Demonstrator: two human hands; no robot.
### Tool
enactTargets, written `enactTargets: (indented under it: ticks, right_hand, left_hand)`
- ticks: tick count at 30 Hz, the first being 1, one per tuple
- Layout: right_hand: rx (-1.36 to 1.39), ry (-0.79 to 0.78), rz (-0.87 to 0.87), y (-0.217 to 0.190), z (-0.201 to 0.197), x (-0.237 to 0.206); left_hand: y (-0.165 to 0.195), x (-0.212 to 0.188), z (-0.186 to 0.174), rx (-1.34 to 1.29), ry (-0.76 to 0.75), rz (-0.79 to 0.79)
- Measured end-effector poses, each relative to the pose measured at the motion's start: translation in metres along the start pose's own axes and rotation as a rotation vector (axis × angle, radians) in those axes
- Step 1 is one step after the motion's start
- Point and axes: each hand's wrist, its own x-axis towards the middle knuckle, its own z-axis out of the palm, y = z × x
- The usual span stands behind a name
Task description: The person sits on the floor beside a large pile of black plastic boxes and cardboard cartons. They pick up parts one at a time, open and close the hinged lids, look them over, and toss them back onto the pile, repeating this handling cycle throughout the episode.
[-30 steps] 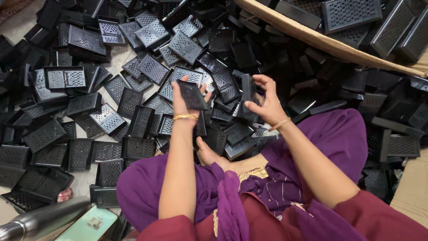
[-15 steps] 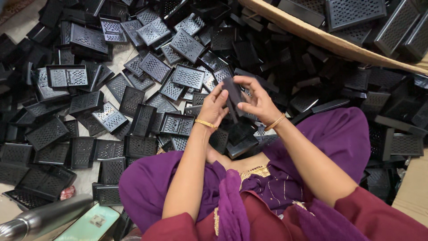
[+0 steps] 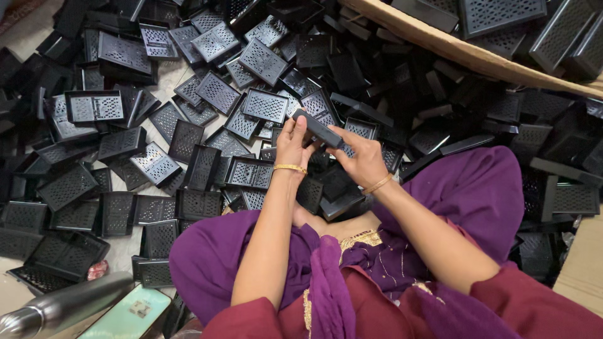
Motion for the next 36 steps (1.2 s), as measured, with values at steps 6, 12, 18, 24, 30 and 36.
enactTargets:
  ticks: [6,12,18,24,30,36]
  right_hand:
    - [0.003,-0.046,0.009,0.006,-0.006,0.002]
    - [0.342,-0.124,0.127,0.021,-0.010,0.002]
    - [-0.084,-0.174,0.375,0.026,-0.007,-0.002]
    - [0.544,-0.232,0.332,0.030,-0.024,0.009]
    - [0.317,-0.363,0.400,0.021,-0.075,0.053]
    - [1.106,0.271,0.366,0.014,-0.166,0.106]
  left_hand:
    - [0.008,-0.008,0.003,0.089,-0.047,-0.006]
    - [0.010,0.000,-0.006,0.221,-0.221,0.142]
    - [0.010,-0.008,-0.003,0.038,-0.234,0.039]
    - [0.031,-0.017,0.003,0.480,-0.209,0.097]
    - [0.029,-0.008,-0.005,0.434,-0.261,0.112]
    - [0.024,0.003,-0.036,1.256,0.026,0.429]
